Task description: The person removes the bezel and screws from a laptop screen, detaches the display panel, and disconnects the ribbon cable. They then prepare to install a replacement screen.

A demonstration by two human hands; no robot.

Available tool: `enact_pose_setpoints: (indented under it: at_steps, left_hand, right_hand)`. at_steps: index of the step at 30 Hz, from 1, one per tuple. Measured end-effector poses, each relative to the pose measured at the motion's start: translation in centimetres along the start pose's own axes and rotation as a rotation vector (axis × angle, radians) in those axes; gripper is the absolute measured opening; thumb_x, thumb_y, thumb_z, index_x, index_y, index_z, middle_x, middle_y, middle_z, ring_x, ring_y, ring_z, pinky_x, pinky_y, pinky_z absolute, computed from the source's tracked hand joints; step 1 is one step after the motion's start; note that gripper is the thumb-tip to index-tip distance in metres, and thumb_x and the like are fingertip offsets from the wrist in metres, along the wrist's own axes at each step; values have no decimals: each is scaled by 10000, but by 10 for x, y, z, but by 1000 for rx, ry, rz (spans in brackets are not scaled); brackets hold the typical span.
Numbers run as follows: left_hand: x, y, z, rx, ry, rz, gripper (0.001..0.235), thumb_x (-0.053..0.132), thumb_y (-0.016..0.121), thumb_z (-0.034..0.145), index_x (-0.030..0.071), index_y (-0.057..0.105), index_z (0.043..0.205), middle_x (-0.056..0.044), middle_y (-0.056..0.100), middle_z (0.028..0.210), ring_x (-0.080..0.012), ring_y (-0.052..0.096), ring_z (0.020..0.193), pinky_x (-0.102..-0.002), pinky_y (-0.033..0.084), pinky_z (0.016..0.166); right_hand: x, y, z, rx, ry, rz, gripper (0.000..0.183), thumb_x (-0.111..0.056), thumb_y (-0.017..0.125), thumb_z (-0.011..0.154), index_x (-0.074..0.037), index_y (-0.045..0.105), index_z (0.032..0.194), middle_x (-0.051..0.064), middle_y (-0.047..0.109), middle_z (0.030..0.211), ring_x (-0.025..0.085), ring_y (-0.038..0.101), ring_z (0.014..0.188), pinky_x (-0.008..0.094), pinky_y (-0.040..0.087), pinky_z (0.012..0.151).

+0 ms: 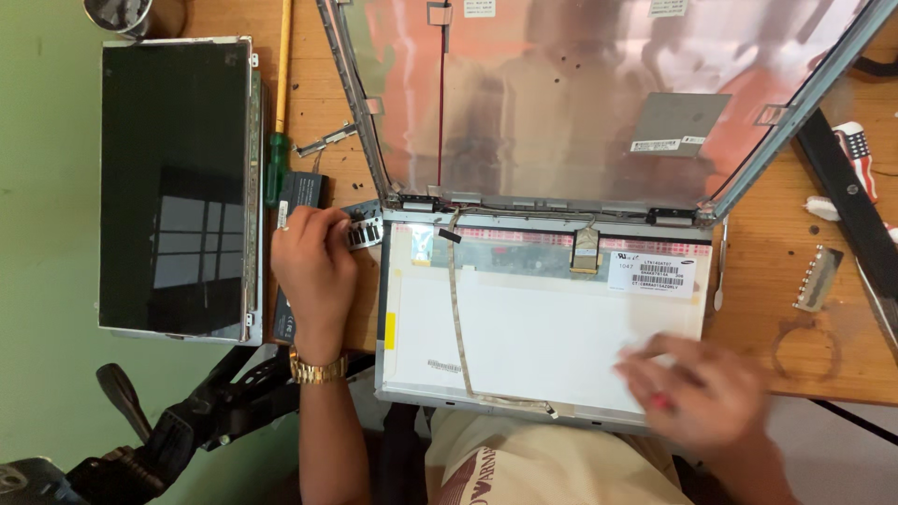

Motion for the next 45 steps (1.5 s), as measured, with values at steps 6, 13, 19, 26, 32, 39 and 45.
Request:
enact_pose_setpoints:
  at_steps: [6, 13, 19, 26, 32, 39, 45]
  left_hand:
    - [5, -15, -12, 55, -223, -408, 30, -47, 677, 963, -27, 657, 975, -114, 631, 912, -233, 619, 727, -327, 443, 612]
    - [33, -8, -22, 47, -114, -423, 46, -17, 700, 1004, -31, 657, 1004, -111, 634, 920, -210, 607, 793, -317, 466, 720]
    - [33, 0, -30, 25, -154, -341, 61, -1, 735, 1014, -34, 685, 1002, -115, 627, 890, -194, 538, 740, -307, 407, 668]
    - [27, 0, -38, -5, -103, -276, 95, 22, 764, 1082, -32, 700, 1037, -115, 621, 904, -169, 564, 710, -279, 412, 641]
    - [22, 8, -38, -35, -144, -278, 74, 16, 742, 1059, -33, 697, 1026, -108, 614, 867, -169, 567, 694, -275, 408, 617]
    - [25, 9, -37, -17, -159, -364, 78, 25, 727, 1053, -41, 689, 1037, -109, 617, 872, -161, 597, 715, -270, 455, 631]
    - [23, 9, -37, -17, -172, -329, 84, 31, 733, 1038, -41, 696, 1063, -116, 610, 900, -162, 573, 685, -272, 424, 593]
  right_hand:
    - [76, -40, -22, 77, 681, -213, 192, -171, 618, 1072, -20, 673, 1178, 127, 645, 911, 268, 637, 739, 374, 505, 718]
    - [114, -48, -24, 36, 744, -366, 237, -137, 663, 1052, -31, 616, 1258, 204, 663, 1058, 382, 665, 913, 450, 522, 810]
    - [95, -28, -7, 100, 605, -281, 304, -109, 699, 986, -62, 609, 1273, 172, 655, 1107, 359, 663, 989, 411, 531, 846]
    - [111, -63, -34, 200, 754, -442, 147, -181, 781, 1005, -75, 704, 1073, 94, 669, 1025, 289, 664, 924, 388, 516, 798]
    - [118, -85, -66, 285, 766, -643, 117, -181, 786, 1020, -81, 728, 1003, 63, 659, 988, 277, 637, 982, 391, 507, 881]
    - [113, -79, -71, 244, 711, -712, 116, -123, 764, 972, -56, 678, 933, 117, 649, 1096, 351, 635, 1045, 434, 508, 850]
    - [109, -77, -69, 132, 728, -691, 116, -116, 715, 1058, -56, 631, 1006, 98, 661, 1017, 329, 650, 965, 409, 500, 809]
Point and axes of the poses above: each hand's wrist, its own z-axis towards the middle knuckle, its own y-axis out of the palm, x = y × z, the point moved 7 cm from there along z, towards the middle knuckle
